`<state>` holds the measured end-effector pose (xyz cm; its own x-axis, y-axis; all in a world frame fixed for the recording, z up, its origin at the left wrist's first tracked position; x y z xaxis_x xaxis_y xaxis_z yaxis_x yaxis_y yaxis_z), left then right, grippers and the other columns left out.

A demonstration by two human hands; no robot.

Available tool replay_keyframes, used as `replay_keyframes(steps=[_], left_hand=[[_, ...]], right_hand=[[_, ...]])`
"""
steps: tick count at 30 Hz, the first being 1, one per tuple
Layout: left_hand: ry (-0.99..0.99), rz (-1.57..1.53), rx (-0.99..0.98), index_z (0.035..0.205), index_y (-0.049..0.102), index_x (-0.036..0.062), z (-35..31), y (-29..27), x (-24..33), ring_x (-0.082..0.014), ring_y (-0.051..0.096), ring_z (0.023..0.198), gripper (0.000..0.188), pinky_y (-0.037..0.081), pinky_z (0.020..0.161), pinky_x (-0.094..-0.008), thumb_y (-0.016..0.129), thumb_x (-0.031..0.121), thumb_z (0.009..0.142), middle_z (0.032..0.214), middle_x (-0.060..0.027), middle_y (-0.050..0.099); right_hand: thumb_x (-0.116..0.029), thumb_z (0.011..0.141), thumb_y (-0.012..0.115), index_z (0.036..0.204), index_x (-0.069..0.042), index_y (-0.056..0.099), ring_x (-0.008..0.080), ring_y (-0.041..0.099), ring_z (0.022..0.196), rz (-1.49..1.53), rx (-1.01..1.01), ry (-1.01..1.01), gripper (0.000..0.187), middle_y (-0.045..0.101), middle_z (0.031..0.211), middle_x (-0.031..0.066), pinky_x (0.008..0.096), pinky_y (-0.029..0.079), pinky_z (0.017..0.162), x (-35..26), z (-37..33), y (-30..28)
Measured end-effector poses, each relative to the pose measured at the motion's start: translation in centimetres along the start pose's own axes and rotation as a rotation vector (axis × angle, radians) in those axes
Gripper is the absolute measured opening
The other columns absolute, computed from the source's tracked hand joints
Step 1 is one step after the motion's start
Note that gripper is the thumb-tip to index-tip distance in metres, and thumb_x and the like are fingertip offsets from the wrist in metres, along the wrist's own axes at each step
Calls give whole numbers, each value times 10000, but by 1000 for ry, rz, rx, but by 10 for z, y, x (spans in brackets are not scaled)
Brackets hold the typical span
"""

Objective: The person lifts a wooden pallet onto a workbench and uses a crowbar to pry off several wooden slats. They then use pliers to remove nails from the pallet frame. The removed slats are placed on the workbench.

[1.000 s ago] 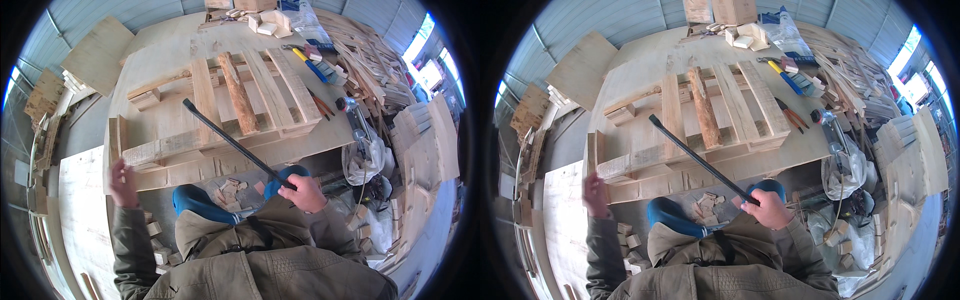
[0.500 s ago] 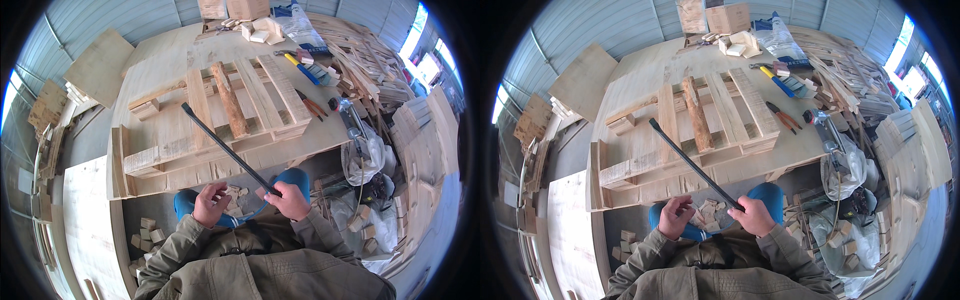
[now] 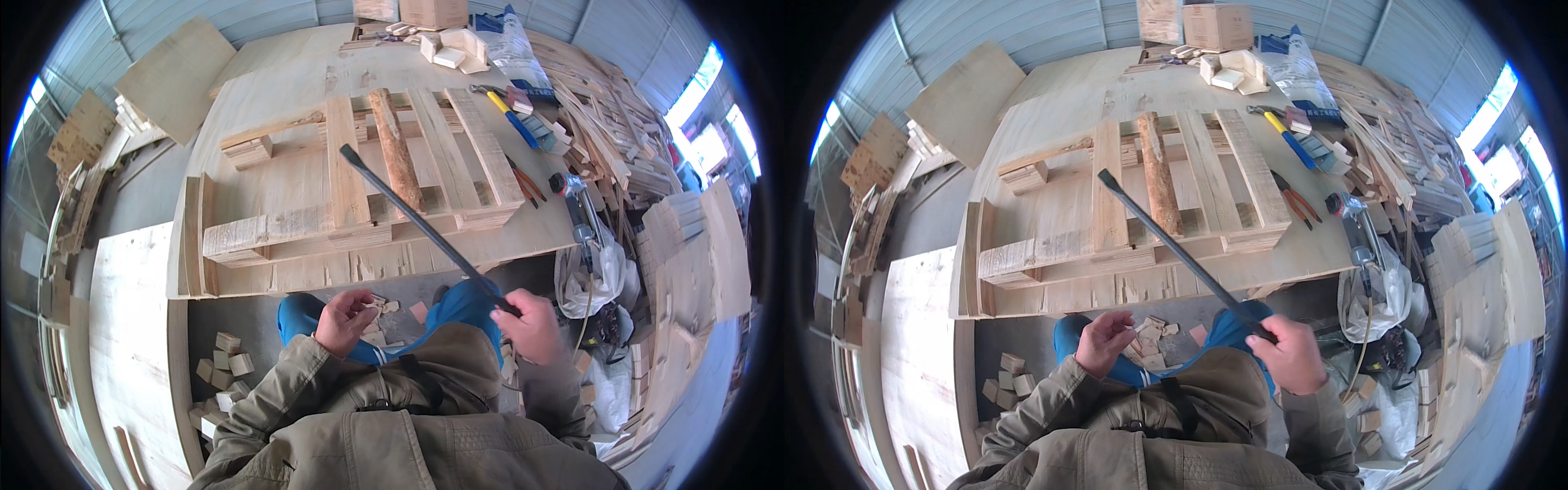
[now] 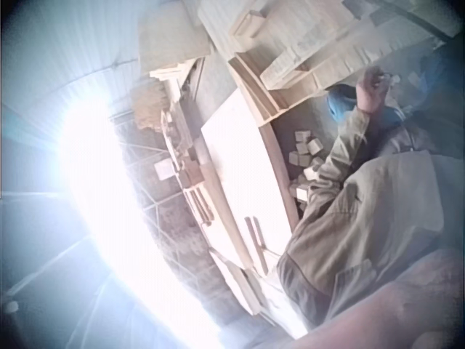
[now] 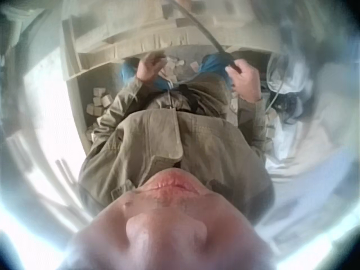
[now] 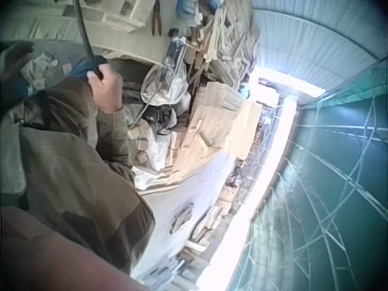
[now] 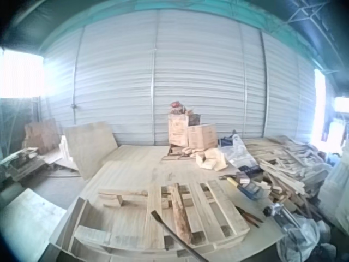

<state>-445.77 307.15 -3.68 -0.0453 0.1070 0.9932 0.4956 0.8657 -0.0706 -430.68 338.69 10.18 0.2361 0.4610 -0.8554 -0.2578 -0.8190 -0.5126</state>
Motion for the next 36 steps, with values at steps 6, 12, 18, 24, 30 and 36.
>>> replay_keyframes(steps=[6,12,18,24,30,36], left_hand=[[-77,-80,-61,1342,628,-47,5,10,-7,-116,669,1006,374,567,894,-283,726,-2,984,1136,-62,703],[-87,-131,-105,1328,623,-76,-6,13,-35,-126,680,966,354,571,894,-283,715,-7,993,1091,-75,714],[-112,-152,-82,1292,639,-88,-14,10,-53,-123,686,955,329,567,881,-275,725,-10,984,1057,-80,726],[-150,-187,-75,1259,660,-87,-15,13,-58,-118,686,960,311,565,857,-269,743,-1,971,1059,-83,729],[-120,-143,-36,1251,684,-70,-18,7,-69,-122,688,907,324,567,828,-282,758,14,946,992,-79,739],[-121,-130,-26,1233,693,-61,-18,2,-69,-122,686,888,283,565,794,-276,741,6,963,990,-78,737]], right_hand=[[-60,874,781,956,44,692,233,642,658,-263,33,-116,160,675,762,169,371,494,628,-39,5,-52],[-58,861,788,974,42,707,304,667,695,-413,10,-81,172,680,783,179,392,507,659,-68,14,-80],[-43,840,780,972,42,726,333,686,729,-577,14,-174,166,689,803,188,401,521,681,-118,24,-101],[-39,814,768,959,29,737,344,680,732,-728,-26,-439,164,693,813,181,409,520,688,-175,46,-111],[-25,813,748,966,54,730,223,656,701,-655,-127,-346,173,694,801,153,362,505,672,-174,79,-125],[-9,811,752,966,53,729,117,612,711,-477,-109,-114,168,684,790,85,319,494,663,-122,104,-137]])
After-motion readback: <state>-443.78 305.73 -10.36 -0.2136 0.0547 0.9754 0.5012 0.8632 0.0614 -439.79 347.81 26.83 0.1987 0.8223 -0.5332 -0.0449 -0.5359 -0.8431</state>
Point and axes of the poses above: each hand's wrist, its own z-axis towards the middle knuckle, its own y-axis out of the palm, x = y × z, the point moved 4 cm from there along z, towards the middle knuckle
